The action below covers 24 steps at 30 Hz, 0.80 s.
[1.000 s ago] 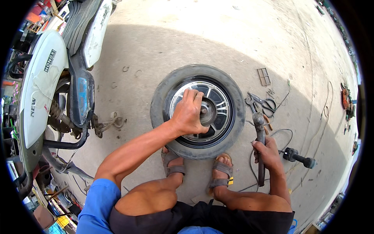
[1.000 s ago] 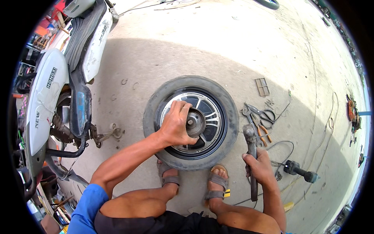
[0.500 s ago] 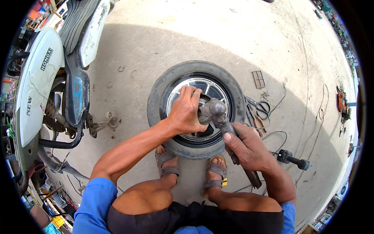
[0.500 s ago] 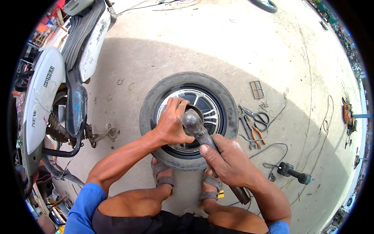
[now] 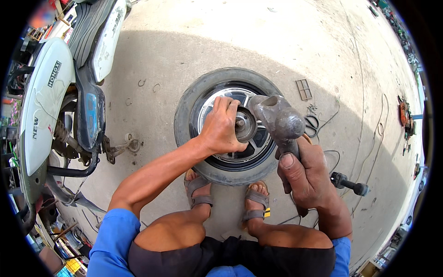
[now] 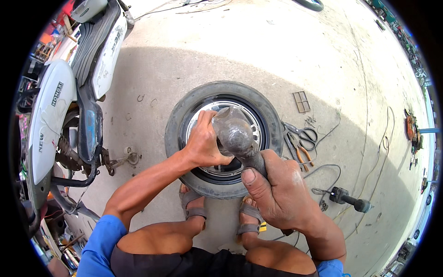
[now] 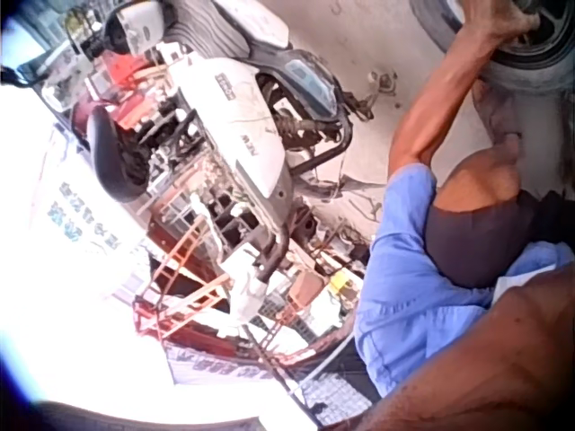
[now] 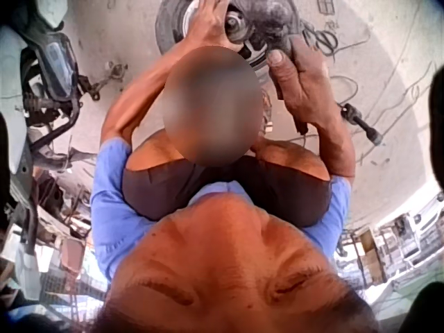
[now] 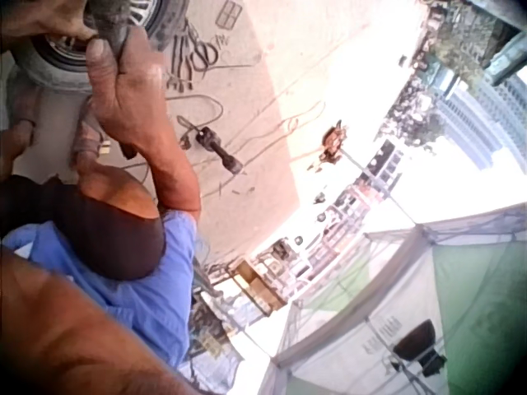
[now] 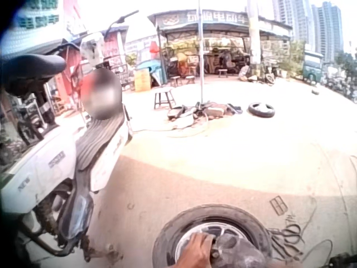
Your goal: The person uses a power drill to remove a bolt from a scooter wheel. They then use a hammer to tap the wheel hub and inspect the tire and rim by rotating it.
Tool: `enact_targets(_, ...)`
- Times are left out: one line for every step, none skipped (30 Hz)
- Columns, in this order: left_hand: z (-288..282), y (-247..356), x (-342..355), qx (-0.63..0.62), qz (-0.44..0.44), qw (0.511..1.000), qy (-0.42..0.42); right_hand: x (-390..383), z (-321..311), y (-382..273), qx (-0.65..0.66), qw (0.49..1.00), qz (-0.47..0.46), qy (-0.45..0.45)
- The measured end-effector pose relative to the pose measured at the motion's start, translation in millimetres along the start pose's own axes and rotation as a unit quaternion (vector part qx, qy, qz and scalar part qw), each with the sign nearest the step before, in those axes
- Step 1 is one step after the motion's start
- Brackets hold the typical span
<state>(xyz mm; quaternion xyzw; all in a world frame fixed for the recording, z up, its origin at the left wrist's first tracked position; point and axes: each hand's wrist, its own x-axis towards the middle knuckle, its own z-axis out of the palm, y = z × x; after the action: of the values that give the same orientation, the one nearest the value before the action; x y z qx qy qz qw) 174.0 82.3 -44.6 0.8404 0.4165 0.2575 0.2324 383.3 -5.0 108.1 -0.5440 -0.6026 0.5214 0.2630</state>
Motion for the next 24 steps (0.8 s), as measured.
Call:
enact_targets(-1,1,0,-0.001,-0.001,1.0,-0.002,4,6,12,-0.017,1.0,0.022,-0.014)
enact_targets(-2,2,0,-0.002,-0.003,1.0,-0.004,8,11,24,-0.034,0.998,0.045,-0.027)
enact_targets(-2,3,0,-0.003,-0.004,1.0,-0.006,13,14,33,-0.105,0.993,0.039,-0.031)
enact_targets(-1,3,4,-0.003,0.002,1.0,0.003,9,7,32,-0.075,0.996,0.046,-0.017)
enact_targets(-1,2,9,0.0,0.005,1.0,0.013,8,0,20,-0.043,0.998,0.051,-0.008)
enact_targets(-3,2,10,0.005,0.008,1.0,0.023,5,-5,7,-0.01,0.998,0.054,0.001)
enact_targets(-8,2,8,0.006,0.007,1.0,0.014,-1,-7,-2,-0.012,0.999,-0.039,0.027)
enact_targets(-8,5,9,0.004,0.008,1.0,0.012,-5,-5,-2,-0.001,0.999,-0.037,0.027)
enact_targets(-9,7,9,0.003,0.009,1.0,0.01,-7,-2,0,0.01,0.999,-0.034,0.027)
enact_targets(-9,9,10,0.002,0.01,1.0,0.007,-7,1,2,0.021,0.999,-0.032,0.027)
enact_targets(-3,14,12,-0.009,0.013,1.0,0.006,4,2,15,-0.06,0.997,0.049,-0.001)
enact_targets(1,12,6,-0.009,0.006,1.0,0.003,9,6,30,-0.079,0.996,0.045,-0.006)
enact_targets(5,10,3,-0.01,-0.001,1.0,0.0,5,1,32,-0.048,0.998,0.037,0.001)
enact_targets(-2,11,8,0.001,0.004,1.0,0.008,0,-4,22,-0.015,1.0,0.024,0.004)
enact_targets(-4,12,18,0.008,0.01,1.0,0.013,-4,-9,5,-0.007,1.0,-0.003,0.027)
enact_targets(-8,10,20,0.021,0.011,1.0,0.018,-5,-12,-12,0.008,0.998,-0.034,0.044)
enact_targets(-10,12,20,0.032,0.008,0.999,0.02,-11,-13,-22,0.022,0.997,-0.059,0.053)
enact_targets(-7,14,22,0.022,0.018,0.999,0.02,-7,-12,-14,-0.009,0.999,-0.012,0.032)
enact_targets(-5,15,24,0.011,0.027,0.999,0.02,2,-8,5,-0.039,0.999,0.035,0.011)
enact_targets(-7,14,22,0.007,0.03,0.999,0.02,11,-2,18,-0.064,0.995,0.079,-0.017)
enact_targets(-4,12,16,0.011,0.016,1.0,0.003,12,1,23,-0.113,0.993,0.02,-0.017)
enact_targets(0,13,12,-0.006,0.022,1.0,0.021,7,-2,21,-0.082,0.996,0.018,0.002)
enact_targets(1,11,11,-0.004,0.016,1.0,0.022,-1,-4,9,-0.043,0.999,0.024,0.01)
enact_targets(-1,7,14,0.004,0.017,0.999,0.029,-5,-6,-1,-0.006,0.999,0.022,0.022)
